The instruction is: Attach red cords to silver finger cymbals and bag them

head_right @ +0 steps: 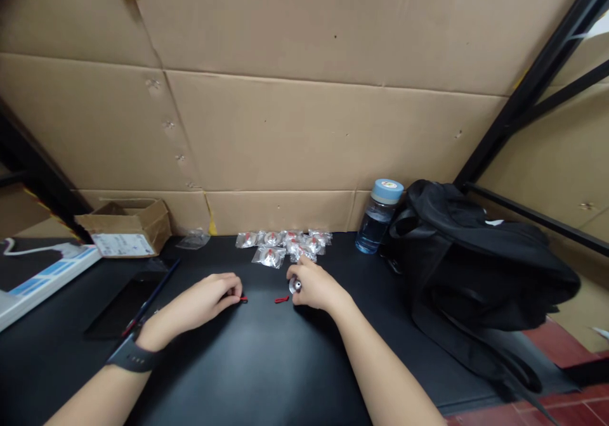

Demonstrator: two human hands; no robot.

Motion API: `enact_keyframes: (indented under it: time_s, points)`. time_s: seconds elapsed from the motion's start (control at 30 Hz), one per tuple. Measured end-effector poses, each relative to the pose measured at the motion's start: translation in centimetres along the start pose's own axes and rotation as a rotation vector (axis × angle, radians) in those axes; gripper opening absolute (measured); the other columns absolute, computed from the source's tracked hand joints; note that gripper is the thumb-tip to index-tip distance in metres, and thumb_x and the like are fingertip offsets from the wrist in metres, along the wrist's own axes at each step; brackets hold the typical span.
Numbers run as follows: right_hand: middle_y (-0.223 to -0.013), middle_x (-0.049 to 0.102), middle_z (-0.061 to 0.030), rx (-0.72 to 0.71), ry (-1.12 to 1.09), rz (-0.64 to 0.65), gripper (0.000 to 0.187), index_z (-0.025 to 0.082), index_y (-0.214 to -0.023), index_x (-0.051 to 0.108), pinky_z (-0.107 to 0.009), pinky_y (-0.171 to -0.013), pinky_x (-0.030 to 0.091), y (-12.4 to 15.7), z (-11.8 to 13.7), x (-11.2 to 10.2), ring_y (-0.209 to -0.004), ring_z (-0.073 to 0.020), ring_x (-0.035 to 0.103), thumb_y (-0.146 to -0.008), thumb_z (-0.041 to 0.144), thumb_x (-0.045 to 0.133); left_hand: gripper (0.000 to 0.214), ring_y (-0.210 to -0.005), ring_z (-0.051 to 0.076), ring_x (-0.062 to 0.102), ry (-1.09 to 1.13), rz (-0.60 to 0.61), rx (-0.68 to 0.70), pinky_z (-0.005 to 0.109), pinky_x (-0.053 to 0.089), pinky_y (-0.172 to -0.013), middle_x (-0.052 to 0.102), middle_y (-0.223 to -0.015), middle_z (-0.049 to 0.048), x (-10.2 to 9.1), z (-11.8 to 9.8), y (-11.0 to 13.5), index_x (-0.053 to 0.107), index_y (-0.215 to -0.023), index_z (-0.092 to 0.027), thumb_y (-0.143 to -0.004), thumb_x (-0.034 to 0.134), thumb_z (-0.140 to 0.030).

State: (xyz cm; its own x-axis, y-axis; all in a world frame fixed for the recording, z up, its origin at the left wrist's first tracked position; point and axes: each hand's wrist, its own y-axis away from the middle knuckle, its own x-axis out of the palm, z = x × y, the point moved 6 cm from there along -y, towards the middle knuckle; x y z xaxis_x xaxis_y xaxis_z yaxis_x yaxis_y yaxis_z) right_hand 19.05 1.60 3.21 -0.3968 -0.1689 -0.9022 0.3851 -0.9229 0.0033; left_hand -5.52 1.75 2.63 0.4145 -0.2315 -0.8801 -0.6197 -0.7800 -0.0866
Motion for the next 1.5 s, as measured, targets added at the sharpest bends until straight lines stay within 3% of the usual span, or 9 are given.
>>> enact_keyframes:
  time_s: [0.13, 0.3, 0.43, 0.57, 0.7, 1.03, 1.3, 1.5]
  points:
    - [-0.117, 0.059, -0.0065, -0.057, 0.010, 0.035, 0.051, 0.023, -0.116, 0.072, -0.027, -0.082, 0.049, 0.3, 0.2, -0.2, -0.097, -0.0212, 0.064, -0.067, 0.010, 0.073, 0.015, -0.080, 0.018, 0.065, 0.065, -0.066, -0.002, 0.027, 0.044, -0.072, 0.071, -0.090, 0.0013, -0.5, -0.8, -0.2, 0.062, -0.092, -0.024, -0.100, 0.050, -0.029]
    - [-0.117, 0.065, -0.0075, -0.084, 0.052, 0.110, 0.058, 0.021, -0.117, 0.072, -0.029, -0.086, 0.050, 0.5, 0.3, -0.4, -0.102, -0.0243, 0.065, -0.061, 0.007, 0.073, 0.009, -0.083, 0.018, 0.068, 0.086, -0.182, -0.007, 0.026, 0.046, -0.075, 0.074, -0.091, 0.0003, -1.1, -0.7, -0.4, 0.065, -0.091, -0.024, -0.095, 0.061, -0.030]
    - [-0.108, 0.071, -0.0075, -0.116, 0.111, -0.042, 0.046, 0.022, -0.111, 0.073, -0.034, -0.087, 0.050, 0.4, 1.6, -1.5, -0.101, -0.0273, 0.066, -0.066, 0.014, 0.073, 0.013, -0.091, 0.019, 0.069, 0.091, -0.253, -0.011, 0.029, 0.048, -0.084, 0.076, -0.097, 0.0006, -1.3, -0.7, -0.5, 0.070, -0.105, -0.026, -0.096, 0.063, -0.033]
    - [-0.114, 0.072, -0.0057, -0.251, -0.134, -0.242, 0.041, 0.023, -0.118, 0.068, -0.033, -0.094, 0.051, 0.4, 3.5, -2.4, -0.104, -0.0225, 0.067, -0.078, 0.018, 0.070, 0.022, -0.092, 0.020, 0.068, 0.215, -0.273, -0.028, 0.030, 0.049, -0.085, 0.076, -0.098, 0.0019, -1.0, -1.2, -0.8, 0.075, -0.098, -0.025, -0.098, 0.060, -0.041]
    - [-0.122, 0.071, -0.0052, -0.344, -0.336, -0.343, 0.042, 0.025, -0.124, 0.064, -0.033, -0.097, 0.053, 0.9, 5.2, -2.2, -0.109, -0.0213, 0.068, -0.082, 0.022, 0.070, 0.028, -0.087, 0.019, 0.067, 0.466, -0.256, -0.082, 0.028, 0.049, -0.077, 0.075, -0.094, 0.0031, -0.2, -1.5, -1.1, 0.073, -0.099, -0.022, -0.097, 0.060, -0.046]
    - [-0.126, 0.072, -0.0050, -0.447, -0.406, -0.417, 0.050, 0.028, -0.128, 0.063, -0.032, -0.097, 0.057, 1.5, 6.7, 0.0, -0.112, -0.0213, 0.071, -0.080, 0.025, 0.079, 0.023, -0.095, 0.018, 0.062, 0.503, -0.291, 0.038, 0.030, 0.047, -0.090, 0.065, -0.099, 0.0049, -0.2, -3.3, -1.0, 0.070, -0.088, -0.019, -0.099, 0.058, -0.035]
    - [-0.123, 0.075, -0.0059, -0.491, -0.438, -0.464, 0.045, 0.026, -0.121, 0.067, -0.032, -0.098, 0.058, 2.0, 7.3, -0.3, -0.110, -0.0217, 0.074, -0.079, 0.027, 0.083, 0.013, -0.095, 0.018, 0.062, 0.450, -0.319, 0.053, 0.029, 0.047, -0.088, 0.061, -0.102, 0.0043, -0.6, -4.1, -0.7, 0.069, -0.086, -0.019, -0.095, 0.061, -0.024]
    - [-0.125, 0.074, -0.0090, -0.520, -0.437, -0.477, 0.038, 0.024, -0.114, 0.070, -0.034, -0.102, 0.057, 2.1, 7.8, -0.7, -0.114, -0.0233, 0.072, -0.079, 0.021, 0.082, 0.014, -0.100, 0.018, 0.061, 0.491, -0.336, 0.074, 0.029, 0.047, -0.091, 0.060, -0.106, 0.0053, -0.8, -4.2, -0.6, 0.071, -0.091, -0.020, -0.097, 0.059, -0.026]
